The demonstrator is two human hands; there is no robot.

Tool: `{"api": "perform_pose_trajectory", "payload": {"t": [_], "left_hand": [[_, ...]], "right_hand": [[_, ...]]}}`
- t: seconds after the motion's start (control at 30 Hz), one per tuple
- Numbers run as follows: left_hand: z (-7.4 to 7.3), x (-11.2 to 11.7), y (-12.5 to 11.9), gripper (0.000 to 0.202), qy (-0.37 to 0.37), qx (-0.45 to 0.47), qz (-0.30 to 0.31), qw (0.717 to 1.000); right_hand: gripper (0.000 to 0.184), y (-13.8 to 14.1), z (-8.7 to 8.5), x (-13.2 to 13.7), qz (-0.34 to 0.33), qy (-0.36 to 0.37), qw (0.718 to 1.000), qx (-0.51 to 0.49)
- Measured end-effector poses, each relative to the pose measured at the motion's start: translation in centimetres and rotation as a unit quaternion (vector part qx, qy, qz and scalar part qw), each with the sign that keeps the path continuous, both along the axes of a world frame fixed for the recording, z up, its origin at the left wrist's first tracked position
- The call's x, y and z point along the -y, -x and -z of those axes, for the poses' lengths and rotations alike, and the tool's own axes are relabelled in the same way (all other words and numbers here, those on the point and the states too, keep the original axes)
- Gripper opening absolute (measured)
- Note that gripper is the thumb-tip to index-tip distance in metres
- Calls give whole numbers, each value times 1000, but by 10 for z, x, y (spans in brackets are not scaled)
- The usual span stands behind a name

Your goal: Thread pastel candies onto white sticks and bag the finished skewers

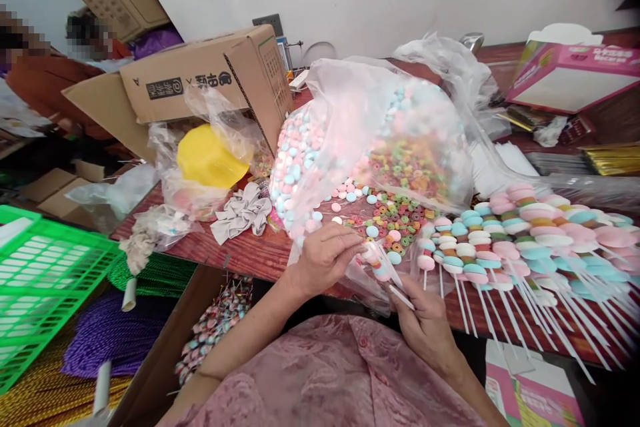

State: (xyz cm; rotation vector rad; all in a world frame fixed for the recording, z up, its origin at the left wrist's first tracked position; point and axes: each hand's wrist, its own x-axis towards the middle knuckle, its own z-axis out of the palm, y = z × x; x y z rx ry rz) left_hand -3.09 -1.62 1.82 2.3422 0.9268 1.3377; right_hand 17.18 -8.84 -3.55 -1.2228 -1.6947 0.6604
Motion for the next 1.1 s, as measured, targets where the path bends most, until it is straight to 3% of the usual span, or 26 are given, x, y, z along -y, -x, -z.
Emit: {"api": "perform_pose_trajectory", "payload": {"t": [0.07, 0.13, 0.2, 0.27, 0.37, 0.47, 0.57, 0.67, 0.8, 0.9, 0.97, 1.03, 1.1], "left_hand": [[3, 4, -1, 21, -65, -49, 1, 997], [7, 9, -3, 25, -72, -48, 2, 996], [13, 13, -7, 25, 1, 15, -16, 1000], [19, 16, -10, 29, 126, 133, -40, 982], [27, 15, -15, 46, 309, 323, -41, 893], [28, 14, -19, 65, 414, 427, -19, 804], [27, 19, -24, 74, 465, 449, 4, 763], [26, 22, -25, 76, 473, 421, 31, 773], [22, -1, -9, 69, 468, 322, 36, 822], [20, -34, 9, 38, 390, 167, -56, 904], [22, -53, 16, 17, 303, -30, -122, 945], [27, -63, 17, 11, 240, -215, -155, 934], [34, -64, 16, 13, 204, -310, -168, 913]], "right_hand": [[25, -1, 2, 0, 4, 7, 1000, 18], [25, -3, 6, 0, 13, 17, 999, 30], [24, -5, 10, 1, 19, 22, 999, 34], [23, -4, 13, 2, 23, 11, 999, 32], [22, -1, 15, 2, 15, -26, 999, 19], [21, 4, 15, 2, 5, -53, 999, 3], [20, 9, 13, 1, -2, -61, 998, -12], [21, 15, 12, 1, -12, -69, 997, -17], [18, 11, 7, -3, 13, -33, 999, -17], [15, -3, 0, -11, 78, 16, 997, -24], [16, -12, -3, -14, 113, 32, 993, -31], [20, -17, -3, -14, 124, 35, 991, -36], [21, -17, 0, -10, 114, 39, 992, -40]]}}
